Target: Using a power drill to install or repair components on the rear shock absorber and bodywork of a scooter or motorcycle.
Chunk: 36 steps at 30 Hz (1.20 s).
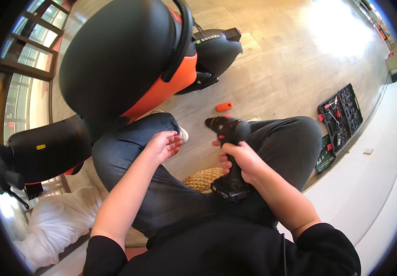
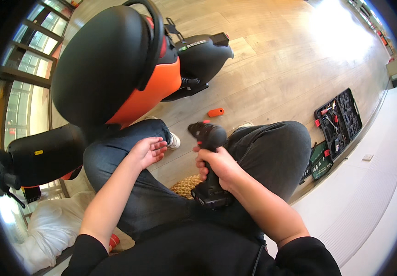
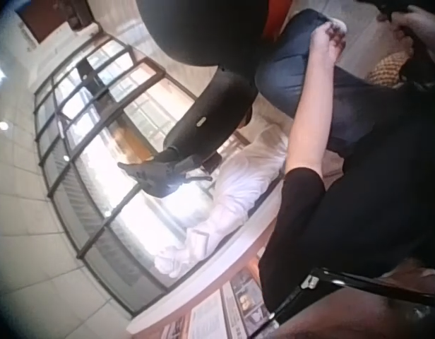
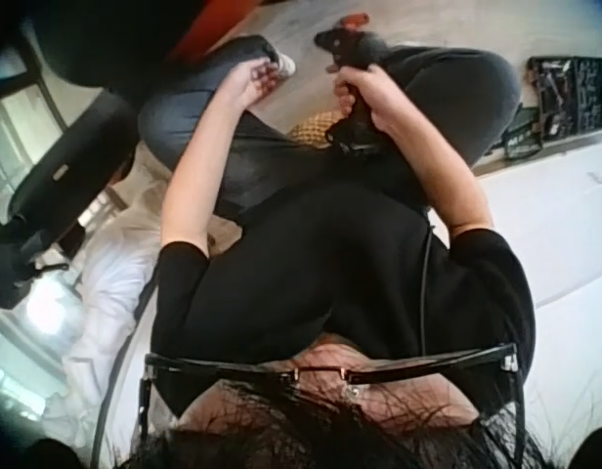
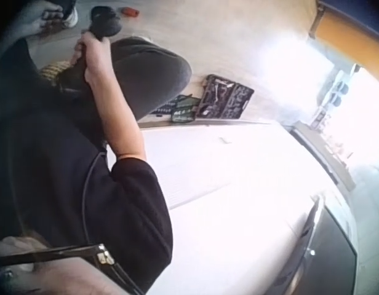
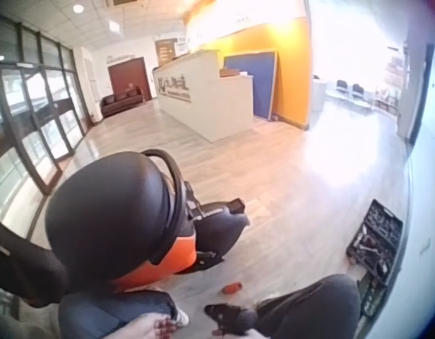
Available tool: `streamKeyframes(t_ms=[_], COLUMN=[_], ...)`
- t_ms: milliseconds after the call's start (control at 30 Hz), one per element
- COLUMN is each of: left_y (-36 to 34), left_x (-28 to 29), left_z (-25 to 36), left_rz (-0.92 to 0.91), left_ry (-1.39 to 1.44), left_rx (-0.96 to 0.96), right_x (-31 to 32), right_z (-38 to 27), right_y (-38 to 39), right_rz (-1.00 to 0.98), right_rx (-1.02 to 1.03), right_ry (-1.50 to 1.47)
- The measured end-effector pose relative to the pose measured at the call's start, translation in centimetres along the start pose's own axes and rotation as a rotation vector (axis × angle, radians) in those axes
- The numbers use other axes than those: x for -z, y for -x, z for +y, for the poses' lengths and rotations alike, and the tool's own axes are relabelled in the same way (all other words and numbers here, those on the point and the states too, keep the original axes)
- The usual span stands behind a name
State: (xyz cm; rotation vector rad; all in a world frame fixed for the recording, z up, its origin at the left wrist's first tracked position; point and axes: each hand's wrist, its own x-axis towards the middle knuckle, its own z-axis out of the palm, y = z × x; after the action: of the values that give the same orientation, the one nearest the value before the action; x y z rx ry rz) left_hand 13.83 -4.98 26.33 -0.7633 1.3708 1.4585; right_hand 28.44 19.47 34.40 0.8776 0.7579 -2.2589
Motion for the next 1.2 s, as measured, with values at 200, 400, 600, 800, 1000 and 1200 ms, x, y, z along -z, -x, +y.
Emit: streamKeyframes(t_ms=[200,400,600,800,1000,1200], left_y=[-19.4,-29.0,-31.5,-29.9,-30.3,-31.1], left_x=[-2.1,-2.8,-3.2,-2.8,-2.4,-2.0], left_z=[3.3,6.1,5.2,5.6,5.6,5.6], left_rz=[0.232,0.078,-0.034,-0.086,-0.073,-0.200], left_ry=[0.090,0.698,0.823,0.753,0.788,0.775], left_rx=[0.058,-0.310,-0.440,-0.466,-0.480,-0.519], right_x=[0.6,2.3,3.6,3.3,3.4,9.0], right_z=[-5.5,-7.8,-8.4,-8.1,-8.1,-13.4], right_y=[5.7,7.7,8.1,8.3,8.1,10.5], right_rz=[0.172,0.344,0.331,0.182,0.269,-0.068], right_rx=[0.542,0.854,0.637,0.510,0.672,0.907], right_ry=[-0.215,-0.347,-0.537,-0.481,-0.455,-0.522])
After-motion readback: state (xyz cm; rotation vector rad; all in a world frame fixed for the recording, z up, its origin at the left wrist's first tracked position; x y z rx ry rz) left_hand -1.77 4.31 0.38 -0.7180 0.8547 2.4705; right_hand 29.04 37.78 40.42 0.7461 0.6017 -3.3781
